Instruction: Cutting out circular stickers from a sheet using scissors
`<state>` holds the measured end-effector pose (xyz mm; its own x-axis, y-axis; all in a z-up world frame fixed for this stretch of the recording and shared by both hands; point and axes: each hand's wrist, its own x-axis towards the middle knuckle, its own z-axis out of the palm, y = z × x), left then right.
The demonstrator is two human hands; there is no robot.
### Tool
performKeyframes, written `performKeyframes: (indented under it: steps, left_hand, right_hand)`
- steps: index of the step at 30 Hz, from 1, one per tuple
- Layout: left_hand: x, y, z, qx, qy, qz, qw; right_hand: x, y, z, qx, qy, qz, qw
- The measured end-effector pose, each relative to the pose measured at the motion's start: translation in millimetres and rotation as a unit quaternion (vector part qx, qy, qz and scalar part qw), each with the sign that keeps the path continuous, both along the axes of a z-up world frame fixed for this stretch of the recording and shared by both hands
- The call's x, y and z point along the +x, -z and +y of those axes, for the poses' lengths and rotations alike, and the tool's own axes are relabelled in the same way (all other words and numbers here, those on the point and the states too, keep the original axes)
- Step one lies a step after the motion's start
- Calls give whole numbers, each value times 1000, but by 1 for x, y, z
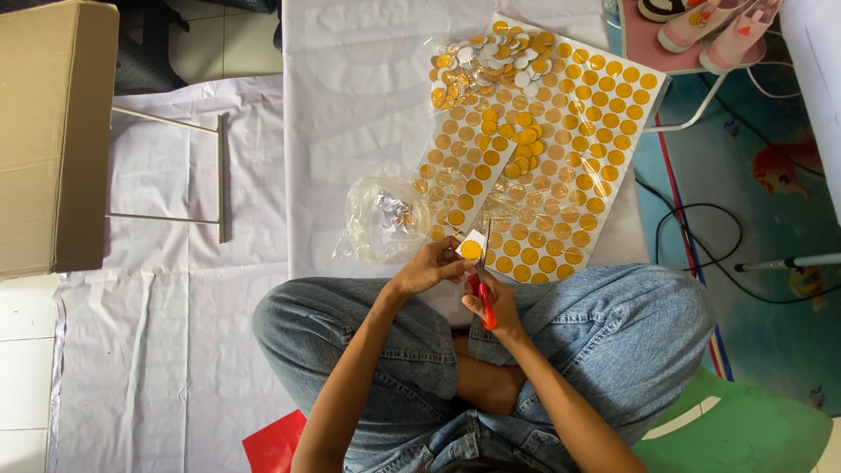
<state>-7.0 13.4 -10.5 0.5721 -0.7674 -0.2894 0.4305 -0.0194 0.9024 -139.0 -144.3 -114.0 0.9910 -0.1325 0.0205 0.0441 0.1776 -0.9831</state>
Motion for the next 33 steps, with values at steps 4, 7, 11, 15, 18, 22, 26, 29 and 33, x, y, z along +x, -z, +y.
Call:
performKeyframes:
  steps: [4, 7, 11, 15, 18, 22, 26, 29, 33]
  left_hand:
    - [0, 8, -1, -2, -7, 7, 1000]
    - [0, 25, -2, -1, -14, 12, 1000]
    - [2, 38, -3, -3, -31, 5, 1000]
    - [3, 45, -3, -3, -39, -8, 999]
    - [4, 32, -2, -4, -40, -16, 999]
    - [2, 10, -4, -5, -42, -30, 999]
    - [2, 7, -2, 24, -24, -51, 998]
    - [3, 19, 0, 39, -15, -66, 997]
    - [3, 38, 1, 56, -7, -93, 994]
  right_hand:
    - [-2, 6, 0, -14, -3, -10, 1000]
    - [-7, 13, 2, -32, -6, -13, 999]
    - [-7, 8, 3, -19, -19, -11, 1000]
    - [-5, 14, 1, 6, -26, -9, 1000]
    - [-1, -12, 2, 12, -50, -6, 999]
    - [6, -32, 4, 38, -93, 1, 995]
    - [10, -40, 3, 39, -122, 34, 991]
    - [9, -33, 2, 38, -130, 49, 990]
    - [7, -24, 0, 32, -139, 64, 988]
